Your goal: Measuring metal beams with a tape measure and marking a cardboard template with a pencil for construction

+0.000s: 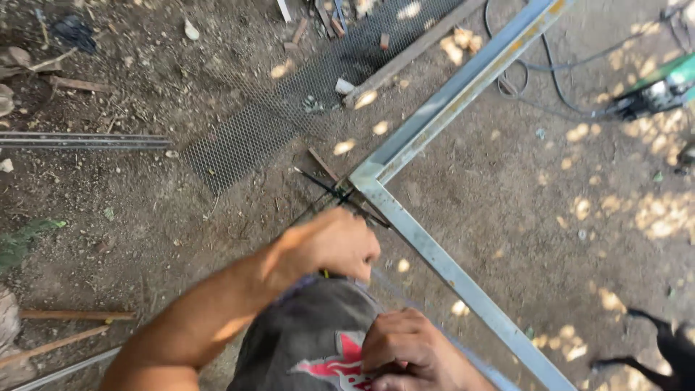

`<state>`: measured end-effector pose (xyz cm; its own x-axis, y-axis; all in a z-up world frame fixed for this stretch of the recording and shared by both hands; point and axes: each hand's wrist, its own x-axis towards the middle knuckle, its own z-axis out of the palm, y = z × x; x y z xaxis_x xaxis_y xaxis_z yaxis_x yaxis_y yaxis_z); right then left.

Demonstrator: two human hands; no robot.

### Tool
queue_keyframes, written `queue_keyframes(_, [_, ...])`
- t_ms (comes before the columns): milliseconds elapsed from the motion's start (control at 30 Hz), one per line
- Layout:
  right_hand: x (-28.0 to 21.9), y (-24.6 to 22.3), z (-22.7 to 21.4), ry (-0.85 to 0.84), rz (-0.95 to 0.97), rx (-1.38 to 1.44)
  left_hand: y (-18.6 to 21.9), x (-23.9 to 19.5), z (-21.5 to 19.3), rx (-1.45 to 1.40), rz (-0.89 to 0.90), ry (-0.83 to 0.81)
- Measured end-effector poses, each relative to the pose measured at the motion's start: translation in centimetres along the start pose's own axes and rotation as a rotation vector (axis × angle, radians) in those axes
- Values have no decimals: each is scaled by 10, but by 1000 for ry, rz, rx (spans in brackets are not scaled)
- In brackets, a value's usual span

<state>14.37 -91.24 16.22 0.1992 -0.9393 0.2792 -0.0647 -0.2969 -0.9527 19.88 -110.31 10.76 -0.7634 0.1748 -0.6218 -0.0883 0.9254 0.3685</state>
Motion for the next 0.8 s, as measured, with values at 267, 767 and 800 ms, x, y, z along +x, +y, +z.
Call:
queue_keyframes(267, [1, 11, 43, 77, -22, -124, 41, -51, 81, 73, 84, 135])
queue_keyframes(767, [135, 23, 290, -163, -87, -158, -20, -313, 259, -226, -101, 227])
queue_keyframes(800, [144, 19, 300, -162, -90, -180, -24, -331, 256, -259, -129, 172])
